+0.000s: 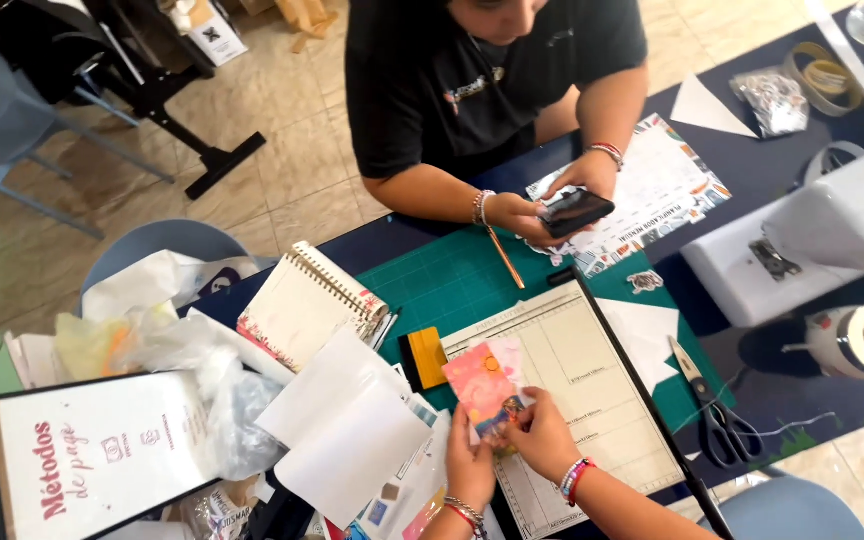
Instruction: Trimming small printed cards using a manual paper cutter
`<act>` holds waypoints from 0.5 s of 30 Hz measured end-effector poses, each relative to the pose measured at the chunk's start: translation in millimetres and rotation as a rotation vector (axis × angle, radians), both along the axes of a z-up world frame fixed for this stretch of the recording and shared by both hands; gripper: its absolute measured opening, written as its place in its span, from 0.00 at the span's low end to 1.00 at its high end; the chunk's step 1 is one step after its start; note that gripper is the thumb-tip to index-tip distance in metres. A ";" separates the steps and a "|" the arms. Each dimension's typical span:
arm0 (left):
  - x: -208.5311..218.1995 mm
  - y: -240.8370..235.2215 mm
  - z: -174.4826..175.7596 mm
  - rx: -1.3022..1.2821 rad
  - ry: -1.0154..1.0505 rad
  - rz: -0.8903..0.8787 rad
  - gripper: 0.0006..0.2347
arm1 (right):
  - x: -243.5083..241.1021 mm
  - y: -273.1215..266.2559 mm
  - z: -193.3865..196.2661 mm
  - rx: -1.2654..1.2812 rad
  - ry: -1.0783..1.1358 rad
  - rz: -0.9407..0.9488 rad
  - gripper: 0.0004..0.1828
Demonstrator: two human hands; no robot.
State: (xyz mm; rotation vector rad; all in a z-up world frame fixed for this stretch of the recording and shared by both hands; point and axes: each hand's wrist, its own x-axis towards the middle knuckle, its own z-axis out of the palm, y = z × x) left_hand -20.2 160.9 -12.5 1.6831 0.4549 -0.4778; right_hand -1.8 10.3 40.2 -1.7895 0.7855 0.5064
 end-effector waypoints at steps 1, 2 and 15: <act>1.1 3.2 3.2 0.004 0.001 -0.003 0.34 | -2.8 -1.7 -0.1 0.004 0.001 -0.003 0.40; 2.0 7.1 6.7 0.075 0.002 0.041 0.32 | -5.9 -2.5 0.1 -0.053 -0.018 0.103 0.34; -30.3 0.8 16.4 -0.460 0.447 -0.123 0.15 | -49.1 -29.0 -3.3 0.237 -0.351 -0.133 0.10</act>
